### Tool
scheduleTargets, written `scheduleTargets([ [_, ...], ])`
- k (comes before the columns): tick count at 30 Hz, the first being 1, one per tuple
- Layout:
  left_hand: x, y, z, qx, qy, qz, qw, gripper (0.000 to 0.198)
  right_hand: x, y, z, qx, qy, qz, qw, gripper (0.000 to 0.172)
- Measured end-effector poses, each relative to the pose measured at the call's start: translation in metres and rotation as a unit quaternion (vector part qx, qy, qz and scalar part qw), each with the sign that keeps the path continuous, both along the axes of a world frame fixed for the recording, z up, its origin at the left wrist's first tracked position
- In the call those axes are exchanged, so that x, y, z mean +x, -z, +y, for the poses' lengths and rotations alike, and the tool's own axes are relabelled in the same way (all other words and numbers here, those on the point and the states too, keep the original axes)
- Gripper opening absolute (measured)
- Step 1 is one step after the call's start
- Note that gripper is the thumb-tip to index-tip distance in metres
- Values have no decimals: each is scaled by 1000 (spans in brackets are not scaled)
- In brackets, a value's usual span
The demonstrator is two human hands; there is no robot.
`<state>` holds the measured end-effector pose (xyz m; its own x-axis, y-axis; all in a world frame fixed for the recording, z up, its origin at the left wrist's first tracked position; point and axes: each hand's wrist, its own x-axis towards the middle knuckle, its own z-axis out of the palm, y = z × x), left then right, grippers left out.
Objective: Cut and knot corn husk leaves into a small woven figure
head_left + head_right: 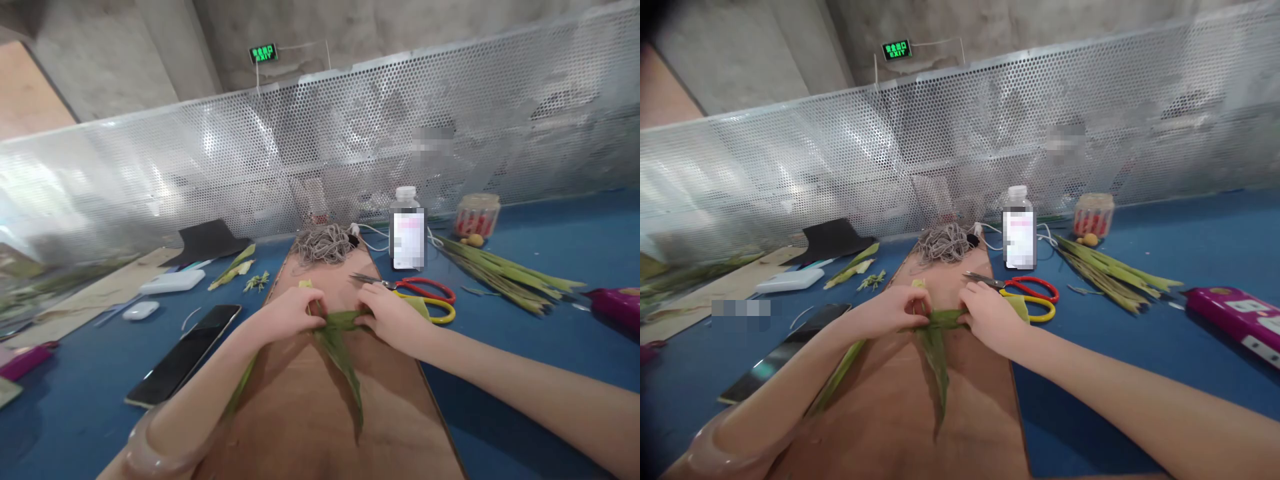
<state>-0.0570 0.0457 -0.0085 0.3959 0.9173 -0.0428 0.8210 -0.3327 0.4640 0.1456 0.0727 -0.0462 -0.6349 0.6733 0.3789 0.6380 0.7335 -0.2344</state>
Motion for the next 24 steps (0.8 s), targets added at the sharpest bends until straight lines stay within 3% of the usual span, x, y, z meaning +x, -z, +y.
scheduleTargets([
  [10, 4, -3, -7, 43, -4, 30, 999, 7, 3, -2, -2, 33, -25, -16, 999, 6],
  [17, -5, -6, -2, 27, -4, 25, 999, 6, 15, -7, 0, 58, -74, -38, 995, 24],
  [24, -6, -5, -1, 24, -9, 25, 999, 8, 15, -4, 6, 58, -65, -46, 995, 20],
])
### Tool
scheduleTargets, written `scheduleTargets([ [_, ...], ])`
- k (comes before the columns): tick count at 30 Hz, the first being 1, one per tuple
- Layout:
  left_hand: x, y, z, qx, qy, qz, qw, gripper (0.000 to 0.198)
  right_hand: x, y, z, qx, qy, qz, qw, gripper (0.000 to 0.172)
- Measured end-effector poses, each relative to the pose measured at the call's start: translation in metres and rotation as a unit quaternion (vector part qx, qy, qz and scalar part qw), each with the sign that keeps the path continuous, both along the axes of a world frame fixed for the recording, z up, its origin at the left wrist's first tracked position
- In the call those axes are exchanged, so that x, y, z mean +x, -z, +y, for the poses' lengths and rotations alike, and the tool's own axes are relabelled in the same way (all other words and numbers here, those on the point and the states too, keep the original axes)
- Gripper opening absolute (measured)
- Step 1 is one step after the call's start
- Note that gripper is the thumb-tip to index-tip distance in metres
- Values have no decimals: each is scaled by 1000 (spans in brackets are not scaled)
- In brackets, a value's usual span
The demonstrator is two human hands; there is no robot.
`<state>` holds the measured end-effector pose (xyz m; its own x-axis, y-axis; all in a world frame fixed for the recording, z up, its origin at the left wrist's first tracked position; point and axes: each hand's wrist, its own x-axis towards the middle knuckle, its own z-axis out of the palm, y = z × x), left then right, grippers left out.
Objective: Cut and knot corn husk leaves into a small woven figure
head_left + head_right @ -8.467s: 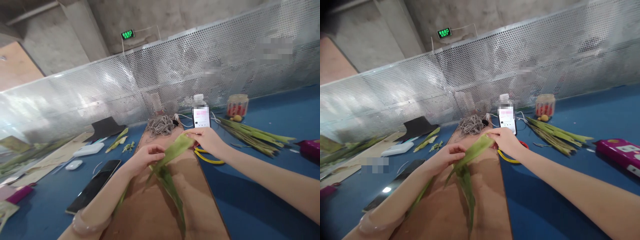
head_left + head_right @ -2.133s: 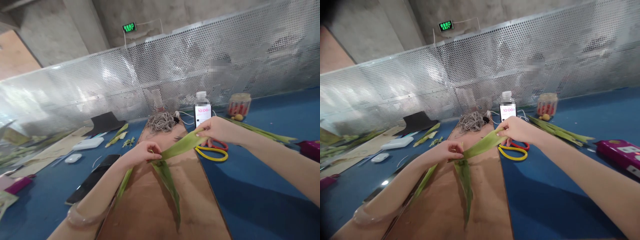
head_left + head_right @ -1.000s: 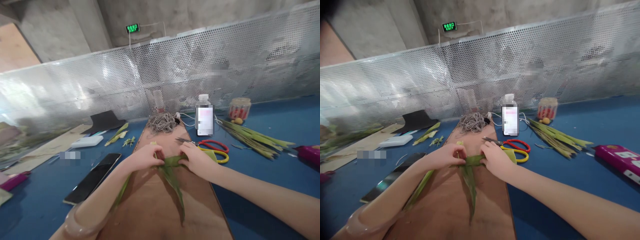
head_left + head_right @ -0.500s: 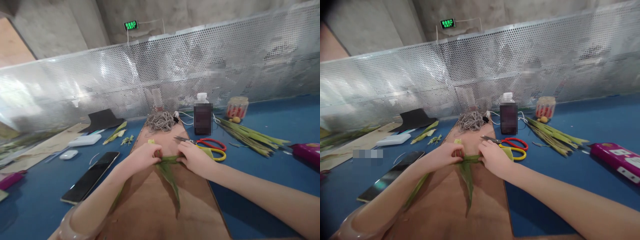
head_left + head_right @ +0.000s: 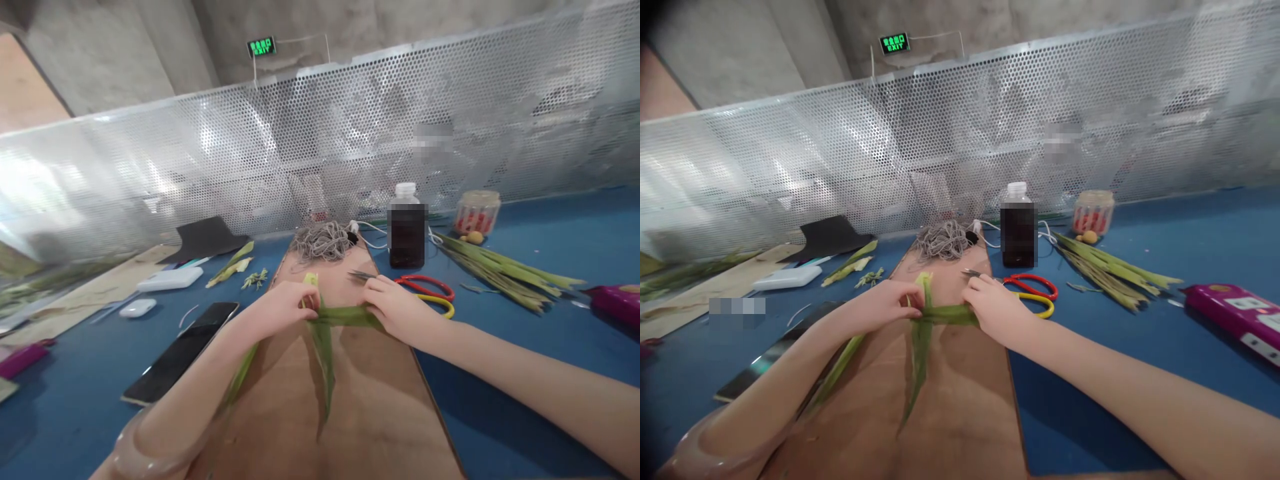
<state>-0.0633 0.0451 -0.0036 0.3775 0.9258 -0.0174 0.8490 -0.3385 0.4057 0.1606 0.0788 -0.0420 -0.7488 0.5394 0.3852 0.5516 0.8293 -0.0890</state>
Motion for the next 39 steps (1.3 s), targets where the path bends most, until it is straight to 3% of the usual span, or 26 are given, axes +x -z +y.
scheduleTargets([
  [22, -19, -14, -1, -90, -7, -12, 996, 14, 4, -1, -1, 3, -23, -10, 1000, 30],
  [39, -17, -10, 0, -75, -23, 1, 997, 10, 2, -4, -5, 19, -28, -3, 999, 28],
])
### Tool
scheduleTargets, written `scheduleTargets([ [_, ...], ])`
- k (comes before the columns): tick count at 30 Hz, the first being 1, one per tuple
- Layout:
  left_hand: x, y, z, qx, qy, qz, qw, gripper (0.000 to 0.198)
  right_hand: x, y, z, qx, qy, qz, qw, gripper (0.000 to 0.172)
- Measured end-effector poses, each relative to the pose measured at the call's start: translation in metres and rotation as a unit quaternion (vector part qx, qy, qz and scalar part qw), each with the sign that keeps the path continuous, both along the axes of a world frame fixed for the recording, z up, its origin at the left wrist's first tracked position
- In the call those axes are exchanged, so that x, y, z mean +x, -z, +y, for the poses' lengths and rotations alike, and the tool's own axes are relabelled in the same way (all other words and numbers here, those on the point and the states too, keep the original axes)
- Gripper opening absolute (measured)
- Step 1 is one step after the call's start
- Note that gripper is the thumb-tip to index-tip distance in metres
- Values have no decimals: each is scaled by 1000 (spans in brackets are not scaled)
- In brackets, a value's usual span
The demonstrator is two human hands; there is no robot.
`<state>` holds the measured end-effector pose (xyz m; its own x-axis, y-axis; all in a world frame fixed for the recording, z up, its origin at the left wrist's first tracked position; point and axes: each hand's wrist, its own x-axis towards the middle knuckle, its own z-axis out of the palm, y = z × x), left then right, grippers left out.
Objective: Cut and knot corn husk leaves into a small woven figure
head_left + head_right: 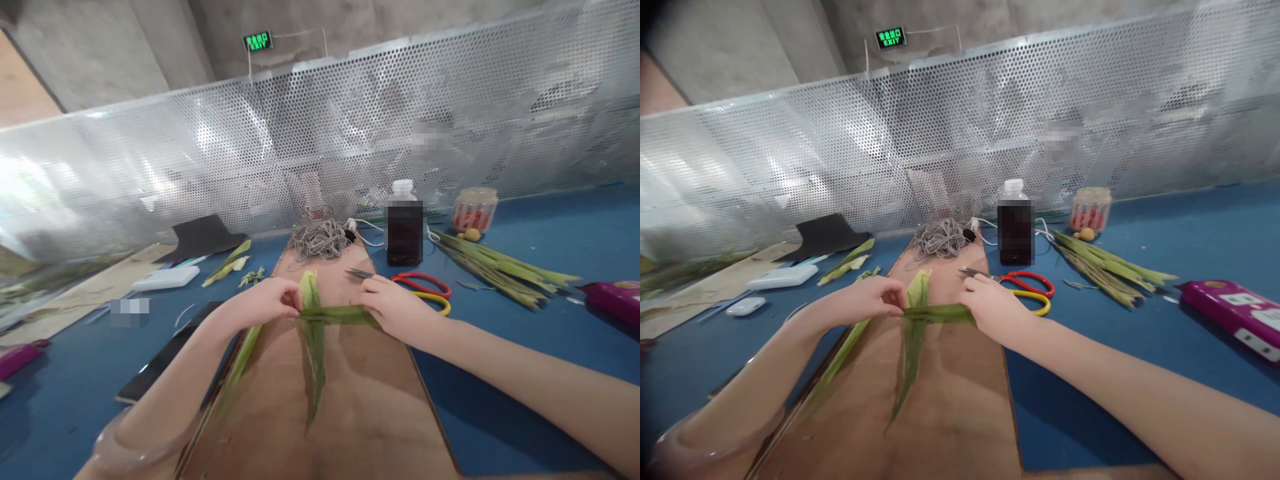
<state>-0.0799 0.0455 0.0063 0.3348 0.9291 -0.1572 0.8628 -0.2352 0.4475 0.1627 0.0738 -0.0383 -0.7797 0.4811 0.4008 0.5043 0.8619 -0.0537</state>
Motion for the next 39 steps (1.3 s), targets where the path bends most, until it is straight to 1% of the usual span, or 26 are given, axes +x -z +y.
scheduleTargets([
  [5, 3, -2, -2, 5, -5, 4, 1000, 8, -1, 0, 1, 8, -5, -1, 1000, 28],
  [9, 4, -4, -4, 11, -9, 7, 1000, 7, 2, -5, 3, 27, -4, -23, 999, 25],
  [12, 5, -4, -4, 12, -7, 11, 1000, 8, 8, -13, 6, 55, -15, -68, 996, 24],
  [14, 5, -5, -4, 12, -5, 15, 1000, 8, 13, -18, 8, 81, -24, -111, 990, 26],
  [16, 5, -5, -4, 12, -5, 16, 1000, 8, 19, -23, 9, 88, -34, -139, 986, 29],
  [18, 5, -5, -4, 12, -5, 15, 1000, 8, 23, -27, 11, 62, -41, -142, 987, 30],
  [20, 5, -6, -5, 13, -5, 12, 1000, 8, 27, -31, 12, 15, -39, -125, 991, 27],
  [23, 5, -7, -7, 16, -9, 13, 1000, 9, 28, -36, 14, -52, -9, -99, 994, 20],
  [26, 5, -6, -7, 14, -12, 14, 1000, 8, 27, -37, 15, -78, 33, -98, 992, 14],
  [29, 5, -5, -6, 13, -6, 13, 1000, 8, 25, -33, 14, -65, 57, -106, 991, 12],
  [33, 4, -4, -5, 14, -6, 20, 1000, 9, 24, -27, 11, -39, 69, -105, 991, 17],
  [39, 4, -4, -4, 8, -4, 23, 1000, 10, 24, -23, 10, 28, 64, -130, 989, 17],
])
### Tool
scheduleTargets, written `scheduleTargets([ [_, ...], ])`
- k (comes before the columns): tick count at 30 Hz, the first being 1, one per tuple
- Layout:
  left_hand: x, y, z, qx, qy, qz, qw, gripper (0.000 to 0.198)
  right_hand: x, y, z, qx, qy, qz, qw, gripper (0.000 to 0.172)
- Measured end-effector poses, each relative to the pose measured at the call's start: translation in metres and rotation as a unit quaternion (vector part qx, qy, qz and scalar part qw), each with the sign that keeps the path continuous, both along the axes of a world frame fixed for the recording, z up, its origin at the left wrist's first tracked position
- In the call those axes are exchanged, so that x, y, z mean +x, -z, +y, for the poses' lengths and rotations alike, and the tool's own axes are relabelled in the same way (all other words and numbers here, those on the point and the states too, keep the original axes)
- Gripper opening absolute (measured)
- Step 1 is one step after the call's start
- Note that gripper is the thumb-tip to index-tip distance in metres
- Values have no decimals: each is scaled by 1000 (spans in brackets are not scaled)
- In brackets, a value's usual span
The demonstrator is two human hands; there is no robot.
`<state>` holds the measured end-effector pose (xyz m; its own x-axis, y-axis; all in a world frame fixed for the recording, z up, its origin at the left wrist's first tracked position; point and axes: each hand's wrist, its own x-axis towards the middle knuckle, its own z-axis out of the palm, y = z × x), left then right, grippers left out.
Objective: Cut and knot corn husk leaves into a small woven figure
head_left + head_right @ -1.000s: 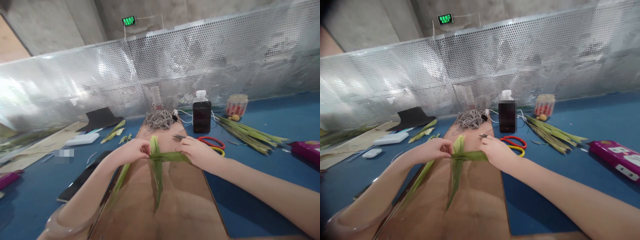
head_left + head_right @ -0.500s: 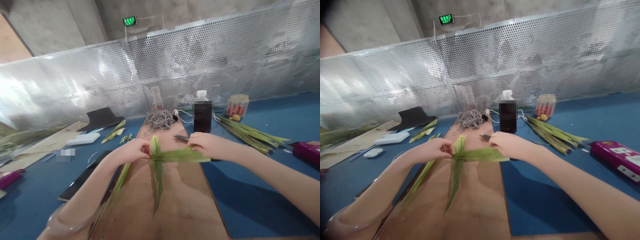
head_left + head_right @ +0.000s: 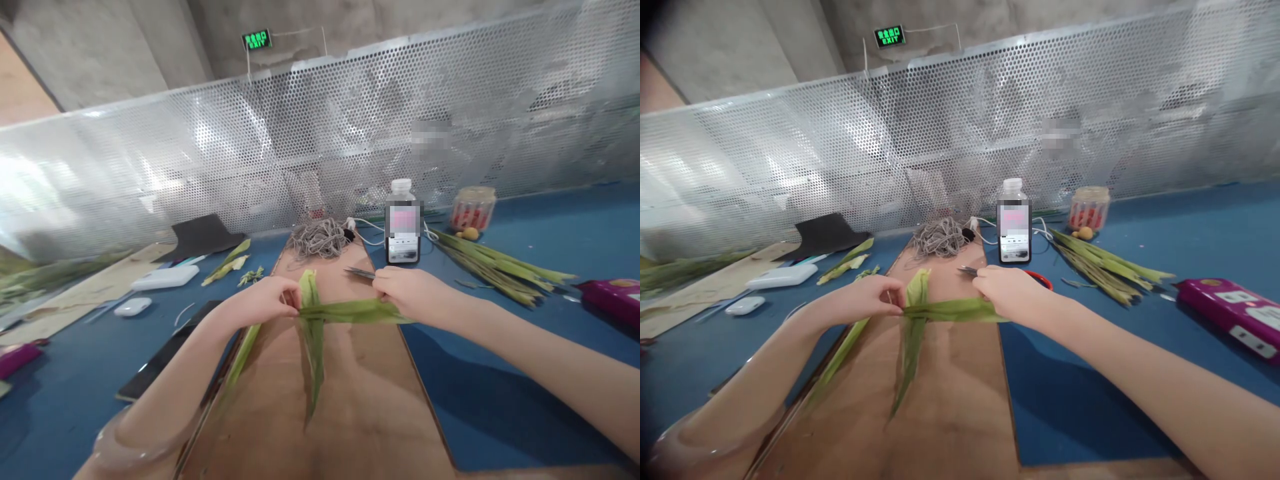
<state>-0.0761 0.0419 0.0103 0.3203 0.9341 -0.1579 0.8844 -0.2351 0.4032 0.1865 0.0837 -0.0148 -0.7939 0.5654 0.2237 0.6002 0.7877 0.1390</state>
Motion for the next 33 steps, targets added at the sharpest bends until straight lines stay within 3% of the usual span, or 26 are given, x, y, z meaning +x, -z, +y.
scheduleTargets([
  [9, -1, 1, 0, 13, 4, 13, 1000, 13, -2, -3, -6, 17, -6, -27, 999, 13],
  [19, 10, 9, -2, 85, 7, 31, 996, 23, -1, -1, -4, 16, -28, -49, 998, 19],
  [26, 12, 16, 5, 147, 103, 83, 980, 24, -2, -2, -4, 1, -29, -41, 999, 16],
  [33, 13, 14, 0, 157, 161, 61, 972, 20, -1, -2, -1, -19, -21, -41, 999, 13],
])
